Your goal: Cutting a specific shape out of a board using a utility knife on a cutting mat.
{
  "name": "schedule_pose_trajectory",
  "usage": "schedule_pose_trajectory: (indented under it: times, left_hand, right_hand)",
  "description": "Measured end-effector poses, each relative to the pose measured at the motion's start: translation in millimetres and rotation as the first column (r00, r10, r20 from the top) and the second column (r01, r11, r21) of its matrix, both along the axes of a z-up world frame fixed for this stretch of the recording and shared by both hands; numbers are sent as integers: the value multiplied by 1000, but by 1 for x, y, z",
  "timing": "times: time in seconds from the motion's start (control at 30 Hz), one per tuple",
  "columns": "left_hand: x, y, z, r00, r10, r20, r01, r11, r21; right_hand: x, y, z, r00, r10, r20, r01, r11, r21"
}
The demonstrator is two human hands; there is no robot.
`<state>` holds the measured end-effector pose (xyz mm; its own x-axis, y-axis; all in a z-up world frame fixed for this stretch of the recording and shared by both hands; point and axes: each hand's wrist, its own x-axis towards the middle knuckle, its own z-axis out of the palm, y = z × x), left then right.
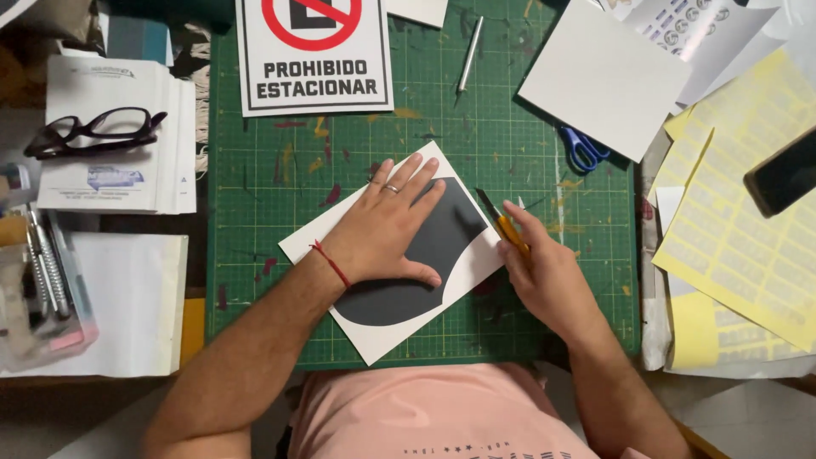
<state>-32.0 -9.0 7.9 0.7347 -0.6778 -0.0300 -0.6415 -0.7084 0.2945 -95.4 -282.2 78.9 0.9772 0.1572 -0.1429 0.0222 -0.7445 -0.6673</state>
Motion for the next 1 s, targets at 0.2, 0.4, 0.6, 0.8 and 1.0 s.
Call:
schedule_pose_trajectory:
  times: [0.2,0.4,0.6,0.8,1.0]
  left_hand:
    - [-1,0,2,999,-25,39,25,1000,-8]
    - [-3,-2,2,997,-17,78,16,1000,5]
    - [-3,-3,2,996,-17,87,17,1000,-3]
    - [-2,-3,2,997,-17,70,18,1000,-12]
    - [-3,-3,1,997,-11,73,11,1000,-9]
  right_hand:
    - [3,-2,-30,970,85,228,-72,995,-62]
    - [5,-9,-50,963,116,243,-93,990,-103]
    - [14,-4,-50,947,150,283,-92,973,-210]
    - [16,-3,-49,940,172,293,-98,963,-251]
    - [17,1,-43,944,189,272,-109,952,-285]
